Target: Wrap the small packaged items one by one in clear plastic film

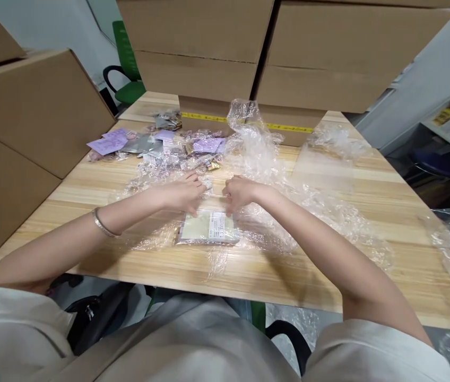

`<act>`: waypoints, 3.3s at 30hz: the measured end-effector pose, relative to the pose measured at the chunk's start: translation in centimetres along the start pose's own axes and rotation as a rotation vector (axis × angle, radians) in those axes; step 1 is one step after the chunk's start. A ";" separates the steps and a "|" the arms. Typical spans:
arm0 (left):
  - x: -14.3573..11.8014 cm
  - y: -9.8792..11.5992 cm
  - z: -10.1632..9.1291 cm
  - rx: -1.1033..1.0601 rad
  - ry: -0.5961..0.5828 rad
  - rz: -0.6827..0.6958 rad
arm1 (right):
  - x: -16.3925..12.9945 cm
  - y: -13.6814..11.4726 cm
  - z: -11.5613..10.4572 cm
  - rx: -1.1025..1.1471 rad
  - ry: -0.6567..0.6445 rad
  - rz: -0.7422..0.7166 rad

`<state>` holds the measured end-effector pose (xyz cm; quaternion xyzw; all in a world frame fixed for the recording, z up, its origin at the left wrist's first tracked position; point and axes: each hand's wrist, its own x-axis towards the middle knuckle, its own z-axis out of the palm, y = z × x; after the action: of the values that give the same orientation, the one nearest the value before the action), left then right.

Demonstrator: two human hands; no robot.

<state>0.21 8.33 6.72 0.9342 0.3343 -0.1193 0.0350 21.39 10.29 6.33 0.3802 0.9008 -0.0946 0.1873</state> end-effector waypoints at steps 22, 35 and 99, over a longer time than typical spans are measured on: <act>-13.4 6.0 4.7 -0.143 0.172 -0.035 | -9.9 -8.6 5.4 -0.061 0.605 0.056; -19.6 2.3 10.3 -0.032 0.298 -0.303 | -3.8 -12.7 9.1 0.197 0.452 -0.219; -5.4 10.3 7.5 -0.067 0.402 0.191 | -3.4 -6.9 4.9 1.019 0.176 -0.051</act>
<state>1.17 -4.05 0.65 0.9650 0.2483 0.0841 0.0099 19.87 1.73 3.49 0.4079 0.7616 -0.4935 -0.1005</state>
